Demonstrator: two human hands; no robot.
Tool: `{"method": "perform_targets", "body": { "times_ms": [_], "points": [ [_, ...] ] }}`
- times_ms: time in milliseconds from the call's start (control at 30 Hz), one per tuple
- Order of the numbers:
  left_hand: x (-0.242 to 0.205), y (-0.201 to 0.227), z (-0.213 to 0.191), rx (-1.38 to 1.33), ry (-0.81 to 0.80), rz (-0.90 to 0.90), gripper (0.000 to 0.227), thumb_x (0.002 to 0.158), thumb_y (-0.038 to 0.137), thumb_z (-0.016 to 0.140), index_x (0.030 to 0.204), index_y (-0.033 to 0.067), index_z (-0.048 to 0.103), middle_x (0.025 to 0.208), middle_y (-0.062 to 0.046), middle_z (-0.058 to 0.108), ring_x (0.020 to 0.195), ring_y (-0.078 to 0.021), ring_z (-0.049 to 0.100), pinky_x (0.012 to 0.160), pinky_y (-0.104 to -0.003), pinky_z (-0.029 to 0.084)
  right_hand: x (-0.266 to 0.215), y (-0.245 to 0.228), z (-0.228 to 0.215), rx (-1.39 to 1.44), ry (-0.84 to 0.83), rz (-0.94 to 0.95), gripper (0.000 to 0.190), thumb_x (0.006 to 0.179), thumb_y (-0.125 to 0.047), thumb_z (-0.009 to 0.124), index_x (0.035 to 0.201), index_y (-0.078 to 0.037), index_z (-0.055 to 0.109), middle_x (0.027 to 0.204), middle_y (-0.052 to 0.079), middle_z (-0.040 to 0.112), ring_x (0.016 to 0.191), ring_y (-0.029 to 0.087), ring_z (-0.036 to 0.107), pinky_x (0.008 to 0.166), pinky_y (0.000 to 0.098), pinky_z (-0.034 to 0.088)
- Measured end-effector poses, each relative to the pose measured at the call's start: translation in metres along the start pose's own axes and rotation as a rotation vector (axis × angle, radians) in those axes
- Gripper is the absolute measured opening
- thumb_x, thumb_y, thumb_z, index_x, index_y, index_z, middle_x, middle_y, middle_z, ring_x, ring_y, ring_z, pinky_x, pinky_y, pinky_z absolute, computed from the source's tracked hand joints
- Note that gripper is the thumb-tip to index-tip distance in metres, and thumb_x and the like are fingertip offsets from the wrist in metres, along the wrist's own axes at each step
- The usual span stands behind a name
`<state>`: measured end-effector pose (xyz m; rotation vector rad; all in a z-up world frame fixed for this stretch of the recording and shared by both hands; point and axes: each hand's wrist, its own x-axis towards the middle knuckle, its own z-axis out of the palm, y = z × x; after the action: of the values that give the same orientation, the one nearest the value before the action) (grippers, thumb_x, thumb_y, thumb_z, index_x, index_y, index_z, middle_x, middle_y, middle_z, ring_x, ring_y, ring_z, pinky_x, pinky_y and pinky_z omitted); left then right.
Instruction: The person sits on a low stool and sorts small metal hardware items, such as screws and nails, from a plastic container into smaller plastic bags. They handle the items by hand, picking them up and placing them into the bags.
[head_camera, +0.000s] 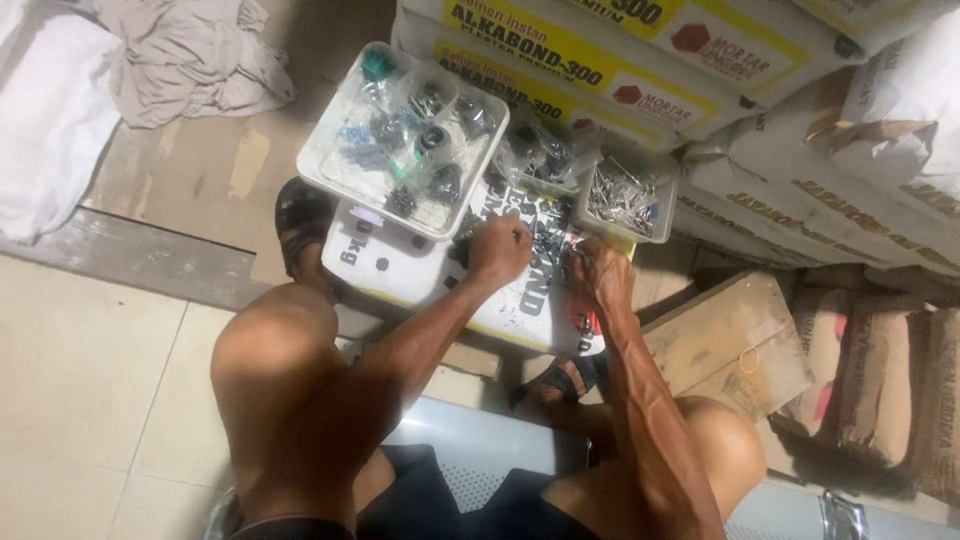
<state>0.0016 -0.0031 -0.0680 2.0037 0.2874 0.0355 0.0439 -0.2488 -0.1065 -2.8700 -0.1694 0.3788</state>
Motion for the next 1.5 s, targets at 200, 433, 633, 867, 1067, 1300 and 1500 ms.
{"method": "perform_targets", "body": {
  "times_ms": [200,433,633,867,1067,1300,1500],
  "points": [
    [0.005,-0.01,0.014,-0.063,0.08,0.15,0.016,0.085,0.009,0.061,0.07,0.0079,0.069,0.063,-0.016,0.068,0.064,-0.0391,0.072,0.048,-0.045,0.055,0.008,-0.023,0.0,0.045,0.034,-0.122,0.035,0.08,-0.008,0.076,0.114,-0.016,0.07,0.107,0.015,0.071,0.106,0.044,0.07,0.089,0.0627,0.057],
    [0.003,-0.013,0.013,-0.04,0.102,0.157,0.018,0.084,0.009,0.059,0.068,0.0076,0.067,0.062,-0.018,0.067,0.064,-0.0407,0.072,0.046,-0.047,0.055,0.007,0.004,0.009,0.051,-0.012,-0.102,0.021,0.086,-0.01,0.07,0.107,-0.013,0.067,0.102,0.016,0.07,0.102,0.046,0.07,0.088,0.067,0.055],
    [0.003,-0.005,0.008,-0.028,0.047,0.132,0.016,0.085,0.007,0.06,0.074,0.0034,0.071,0.065,-0.021,0.069,0.065,-0.0432,0.072,0.05,-0.047,0.056,-0.007,-0.011,-0.013,0.03,0.024,-0.101,0.017,0.086,-0.023,0.066,0.102,-0.022,0.07,0.095,0.01,0.074,0.095,0.039,0.073,0.081,0.0585,0.059],
    [0.006,-0.016,0.02,-0.022,-0.051,0.045,0.016,0.086,0.01,0.059,0.079,0.0044,0.073,0.069,-0.02,0.071,0.073,-0.0431,0.074,0.055,-0.05,0.056,0.005,-0.018,0.012,-0.005,-0.09,-0.15,0.04,0.076,-0.01,0.083,0.113,-0.01,0.067,0.109,0.017,0.067,0.109,0.042,0.068,0.095,0.062,0.056],
    [0.0,0.029,-0.02,-0.15,-0.197,0.175,0.017,0.091,0.001,0.063,0.106,0.0031,0.072,0.098,-0.023,0.072,0.092,-0.0429,0.072,0.072,-0.046,0.058,-0.036,-0.067,-0.075,0.617,-0.044,-0.087,0.018,0.086,-0.01,0.068,0.104,-0.009,0.068,0.085,0.009,0.066,0.087,0.023,0.064,0.08,0.0416,0.052],
    [-0.001,0.043,-0.016,-0.177,-0.302,0.279,0.016,0.097,0.005,0.059,0.098,0.0064,0.075,0.086,-0.02,0.075,0.085,-0.0417,0.074,0.073,-0.047,0.059,-0.035,-0.093,-0.102,1.478,-0.095,-0.019,0.016,0.087,-0.006,0.066,0.103,-0.004,0.067,0.08,0.001,0.059,0.078,0.012,0.061,0.064,0.0214,0.042],
    [-0.006,0.029,-0.045,0.001,-0.348,0.313,0.017,0.096,0.011,0.057,0.093,0.0092,0.073,0.086,-0.021,0.075,0.086,-0.045,0.074,0.067,-0.05,0.058,-0.049,-0.107,-0.123,0.921,0.013,-0.197,0.012,0.091,-0.007,0.077,0.102,-0.005,0.076,0.085,0.006,0.068,0.081,0.011,0.062,0.071,0.0265,0.053]
  ]
}}
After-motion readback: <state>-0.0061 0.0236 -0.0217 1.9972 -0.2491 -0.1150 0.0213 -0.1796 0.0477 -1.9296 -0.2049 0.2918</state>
